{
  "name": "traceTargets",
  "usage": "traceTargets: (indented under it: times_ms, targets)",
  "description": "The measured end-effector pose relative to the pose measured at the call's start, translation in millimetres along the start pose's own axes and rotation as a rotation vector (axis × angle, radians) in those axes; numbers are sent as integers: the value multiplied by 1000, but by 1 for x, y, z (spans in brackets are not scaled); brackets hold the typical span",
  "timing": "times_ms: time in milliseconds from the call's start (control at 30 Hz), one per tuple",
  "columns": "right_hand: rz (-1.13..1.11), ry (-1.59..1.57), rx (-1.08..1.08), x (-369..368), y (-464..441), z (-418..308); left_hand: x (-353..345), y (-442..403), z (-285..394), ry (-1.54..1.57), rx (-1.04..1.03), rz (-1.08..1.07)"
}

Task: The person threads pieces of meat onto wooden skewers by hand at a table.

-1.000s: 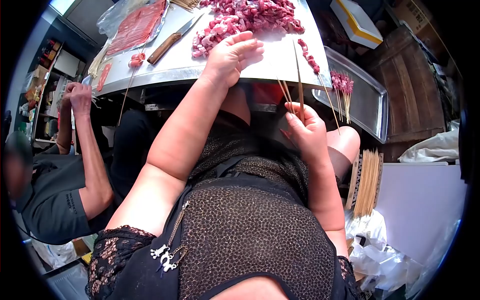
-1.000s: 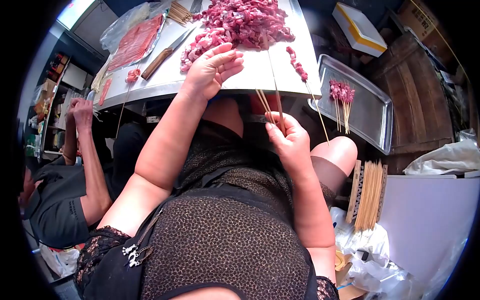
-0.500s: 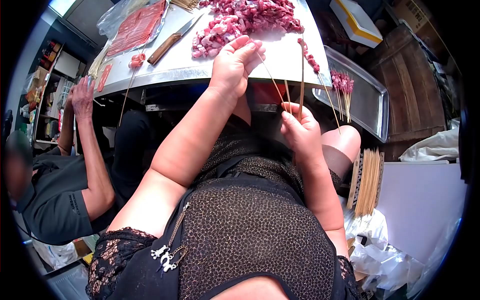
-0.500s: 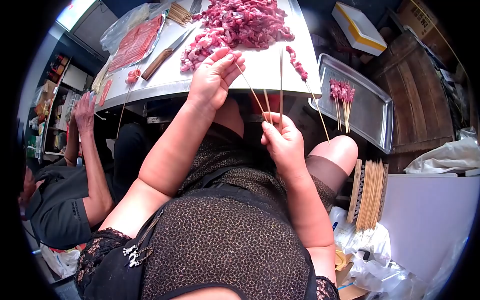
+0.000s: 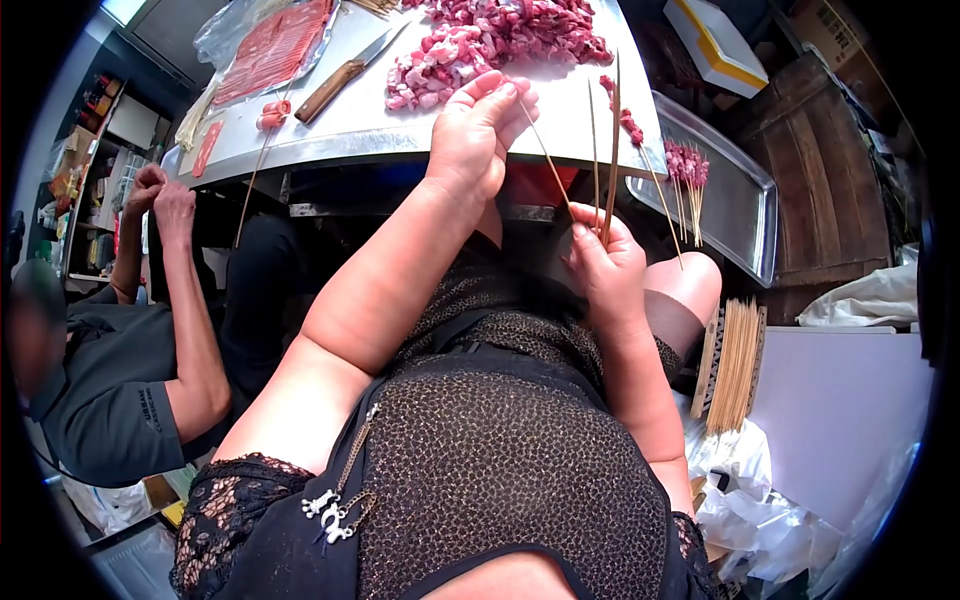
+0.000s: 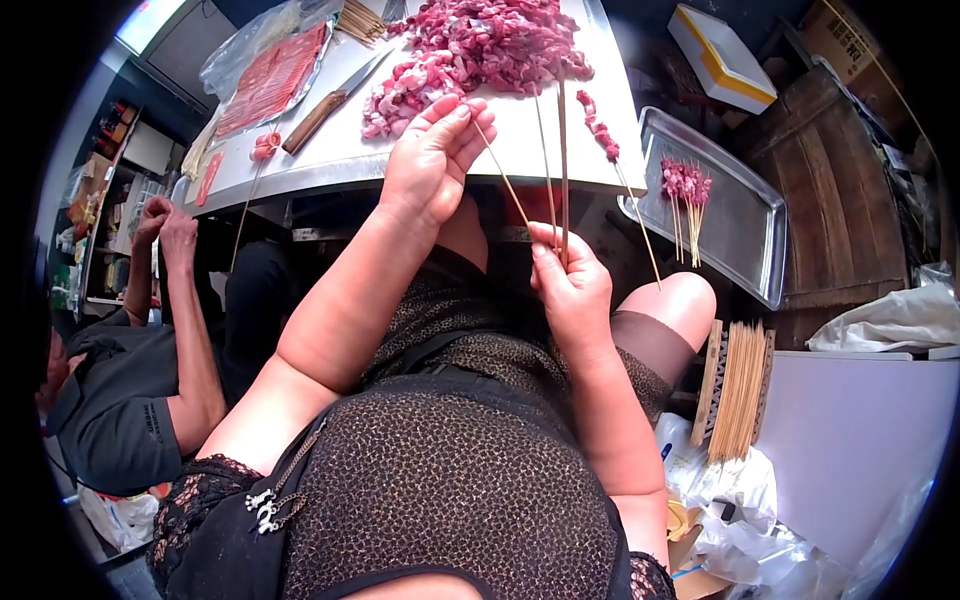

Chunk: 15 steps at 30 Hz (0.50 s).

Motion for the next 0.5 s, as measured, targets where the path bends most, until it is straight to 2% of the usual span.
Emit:
traceTargets:
  times_ms: [133,467,500]
  targets:
    - [40,269,118,11,-3,-16,-2,3,1,-34,52,-50]
    - [41,218,98,0,-1,-11,-4,11,-7,-27,-74,-17]
    - [9,119,45,-2,-2,-8,-4,11,-9,-27,-73,-16]
Point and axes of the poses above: each hand's wrist, its own y-axis away from the middle knuckle, its own x-axis out of the back of the hand, z = x × y, the point moved 7 cm from there along -y, towards the middle knuckle, and after that the axes turned 4 degrees about -y, right-handed, at the moved point
